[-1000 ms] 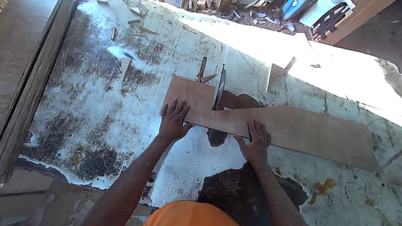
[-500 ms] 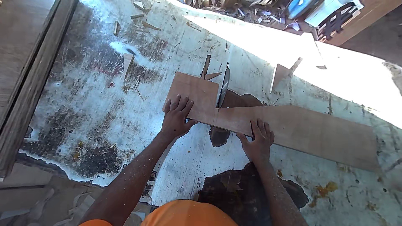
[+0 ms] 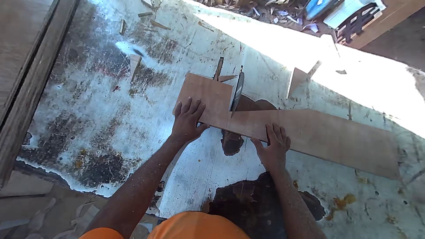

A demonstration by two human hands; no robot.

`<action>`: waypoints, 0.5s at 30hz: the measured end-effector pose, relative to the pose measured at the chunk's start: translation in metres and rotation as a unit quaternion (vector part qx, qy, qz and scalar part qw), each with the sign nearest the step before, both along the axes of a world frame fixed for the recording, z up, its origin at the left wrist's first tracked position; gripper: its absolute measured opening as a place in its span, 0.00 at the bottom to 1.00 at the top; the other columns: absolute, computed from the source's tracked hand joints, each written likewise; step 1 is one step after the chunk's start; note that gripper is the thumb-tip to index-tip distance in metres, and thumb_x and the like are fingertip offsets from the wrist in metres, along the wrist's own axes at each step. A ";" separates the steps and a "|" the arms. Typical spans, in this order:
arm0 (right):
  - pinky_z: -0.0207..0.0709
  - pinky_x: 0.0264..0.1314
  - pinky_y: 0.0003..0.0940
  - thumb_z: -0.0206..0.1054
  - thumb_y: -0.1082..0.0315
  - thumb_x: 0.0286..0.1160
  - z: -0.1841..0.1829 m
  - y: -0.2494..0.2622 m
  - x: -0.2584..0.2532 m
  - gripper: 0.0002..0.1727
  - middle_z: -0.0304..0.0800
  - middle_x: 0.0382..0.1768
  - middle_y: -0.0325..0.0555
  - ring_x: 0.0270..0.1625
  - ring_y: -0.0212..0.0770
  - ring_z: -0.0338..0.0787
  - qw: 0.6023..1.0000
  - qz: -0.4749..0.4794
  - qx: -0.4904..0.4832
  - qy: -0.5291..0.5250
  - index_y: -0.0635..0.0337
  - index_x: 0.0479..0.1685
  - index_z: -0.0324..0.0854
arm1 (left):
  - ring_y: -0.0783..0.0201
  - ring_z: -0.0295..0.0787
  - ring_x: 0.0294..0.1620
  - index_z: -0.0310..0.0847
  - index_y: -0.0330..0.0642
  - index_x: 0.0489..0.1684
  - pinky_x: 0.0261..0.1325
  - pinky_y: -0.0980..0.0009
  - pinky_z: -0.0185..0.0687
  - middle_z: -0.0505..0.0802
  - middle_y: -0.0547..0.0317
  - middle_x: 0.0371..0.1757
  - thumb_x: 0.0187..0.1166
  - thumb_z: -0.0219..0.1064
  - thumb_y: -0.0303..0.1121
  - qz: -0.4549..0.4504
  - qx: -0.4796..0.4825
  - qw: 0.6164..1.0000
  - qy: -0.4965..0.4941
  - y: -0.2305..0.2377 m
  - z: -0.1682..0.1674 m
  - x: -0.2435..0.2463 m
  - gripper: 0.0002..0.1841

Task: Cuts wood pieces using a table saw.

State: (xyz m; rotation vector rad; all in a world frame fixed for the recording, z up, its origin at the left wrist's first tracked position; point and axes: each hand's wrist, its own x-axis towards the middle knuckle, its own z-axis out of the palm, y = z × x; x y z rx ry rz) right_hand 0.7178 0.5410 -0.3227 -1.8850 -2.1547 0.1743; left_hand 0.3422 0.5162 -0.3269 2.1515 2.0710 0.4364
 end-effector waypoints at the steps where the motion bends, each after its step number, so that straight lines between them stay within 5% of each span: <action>1: 0.35 0.94 0.66 0.55 0.19 0.67 0.000 0.001 -0.001 0.52 0.54 0.94 0.34 0.97 0.46 0.44 1.000 0.000 0.001 -0.001 0.35 0.91 0.62 | 0.53 0.40 0.98 0.58 0.70 0.93 0.93 0.35 0.28 0.59 0.72 0.96 0.73 0.51 0.78 0.000 0.000 1.000 0.001 0.001 0.000 0.000 0.45; 15: 0.36 0.94 0.66 0.56 0.19 0.66 -0.001 0.020 0.000 0.51 0.53 0.95 0.32 0.97 0.46 0.44 1.000 0.000 0.000 -0.004 0.34 0.91 0.62 | 0.53 0.39 0.98 0.58 0.69 0.93 0.93 0.35 0.28 0.59 0.71 0.96 0.73 0.52 0.77 -0.001 0.002 1.000 -0.001 0.019 0.000 -0.001 0.46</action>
